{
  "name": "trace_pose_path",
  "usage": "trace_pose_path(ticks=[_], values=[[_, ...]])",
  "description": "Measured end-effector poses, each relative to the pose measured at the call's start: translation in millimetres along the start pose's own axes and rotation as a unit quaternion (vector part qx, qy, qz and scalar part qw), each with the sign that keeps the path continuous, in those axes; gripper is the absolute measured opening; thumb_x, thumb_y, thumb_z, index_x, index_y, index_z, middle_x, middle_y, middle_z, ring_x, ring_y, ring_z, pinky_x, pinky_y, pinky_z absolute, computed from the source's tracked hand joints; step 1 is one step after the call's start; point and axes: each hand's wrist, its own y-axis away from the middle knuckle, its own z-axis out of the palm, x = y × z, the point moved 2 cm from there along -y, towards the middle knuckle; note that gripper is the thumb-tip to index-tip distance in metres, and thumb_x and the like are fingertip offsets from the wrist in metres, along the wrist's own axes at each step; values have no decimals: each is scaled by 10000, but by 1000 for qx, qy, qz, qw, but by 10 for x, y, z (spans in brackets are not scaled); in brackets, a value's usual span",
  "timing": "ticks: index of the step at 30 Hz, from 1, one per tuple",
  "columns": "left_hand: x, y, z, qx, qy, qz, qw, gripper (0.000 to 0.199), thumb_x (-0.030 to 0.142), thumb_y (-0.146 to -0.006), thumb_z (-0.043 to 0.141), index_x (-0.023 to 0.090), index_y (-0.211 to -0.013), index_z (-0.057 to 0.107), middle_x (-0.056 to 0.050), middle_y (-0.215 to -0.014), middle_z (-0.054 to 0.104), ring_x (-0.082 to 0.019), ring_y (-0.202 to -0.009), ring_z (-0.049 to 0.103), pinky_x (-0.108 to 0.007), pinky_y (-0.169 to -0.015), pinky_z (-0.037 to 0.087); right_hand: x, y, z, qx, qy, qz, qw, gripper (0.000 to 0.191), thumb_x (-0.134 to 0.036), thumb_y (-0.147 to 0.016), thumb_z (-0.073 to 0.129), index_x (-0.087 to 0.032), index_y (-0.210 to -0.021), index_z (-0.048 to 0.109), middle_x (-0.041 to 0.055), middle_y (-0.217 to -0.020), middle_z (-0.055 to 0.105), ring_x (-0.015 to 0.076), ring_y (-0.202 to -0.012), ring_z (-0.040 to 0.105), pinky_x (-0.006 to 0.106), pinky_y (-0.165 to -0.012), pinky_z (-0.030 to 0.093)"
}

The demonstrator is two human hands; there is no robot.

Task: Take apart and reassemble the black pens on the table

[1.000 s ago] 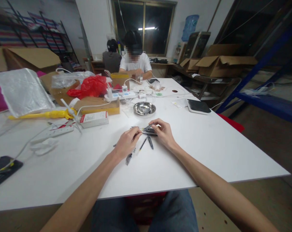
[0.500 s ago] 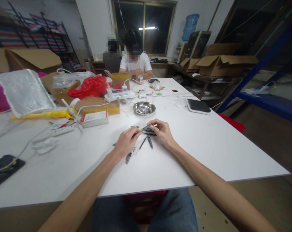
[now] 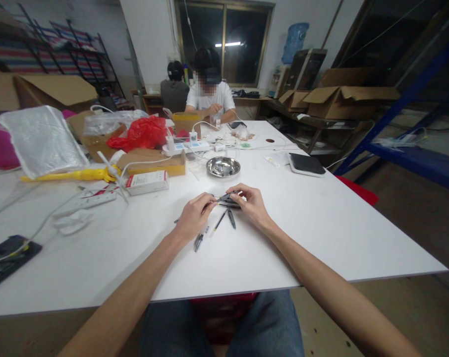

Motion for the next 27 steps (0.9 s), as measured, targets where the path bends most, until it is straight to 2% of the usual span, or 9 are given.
trace_pose_path(ticks=[4,8,11,14,17,20,24,27], values=[[-10,15,0,-17,-9,-17,1000,157,308,-979,534,224,-1093,600,0,-878,631,-144,-780,605,-269,-739,461,-79,10,5,-4,24,-20,999,124,-249,-865,661,-186,-907,759,38,-880,746,177,-788,641,299,-718,433],[3,33,14,-40,-32,-44,998,448,340,-916,616,279,-1330,457,-8,-1024,637,-181,-928,643,-305,-806,502,-197,46,61,-3,57,-79,995,129,-188,-885,634,-199,-918,758,48,-900,740,182,-804,632,310,-721,454],[45,35,39,-61,-24,-39,997,544,325,-906,615,288,-1394,379,-37,-1145,634,-214,-1042,648,-350,-869,525,-248,87,162,-55,72,-131,987,150,-193,-914,617,-227,-942,760,59,-932,739,205,-868,644,348,-806,486],[99,21,52,-59,-20,3,998,581,222,-884,592,267,-1412,354,-79,-1275,574,-226,-1137,613,-383,-945,528,-241,131,252,-87,92,-150,980,172,-227,-946,585,-241,-947,756,70,-958,735,222,-918,649,365,-844,486],[162,9,37,-27,-26,73,997,644,134,-837,582,242,-1428,351,-126,-1377,461,-250,-1291,502,-407,-1038,500,-194,168,309,-75,146,-123,979,179,-322,-951,608,-222,-865,730,55,-812,698,199,-752,603,332,-743,452],[242,25,21,1,-36,123,992,760,59,-784,567,238,-1473,302,-149,-1465,370,-283,-1416,364,-469,-1147,417,-140,197,360,-70,182,-77,978,332,-376,-980,553,-202,-707,621,23,-676,614,156,-608,497,293,-635,373],[337,64,14,-3,-40,146,989,841,26,-755,538,247,-1512,245,-146,-1522,326,-298,-1459,312,-522,-1209,330,-99,199,378,-47,161,-13,986,386,-380,-1033,422,-202,-713,547,9,-668,585,142,-589,468,274,-613,337],[336,54,-37,-1,-45,162,986,787,53,-805,532,234,-1516,246,-147,-1544,320,-290,-1475,305,-511,-1213,326,-114,179,335,-25,145,11,989,424,-441,-1041,387,-202,-722,531,1,-654,563,142,-593,471,272,-621,336]])
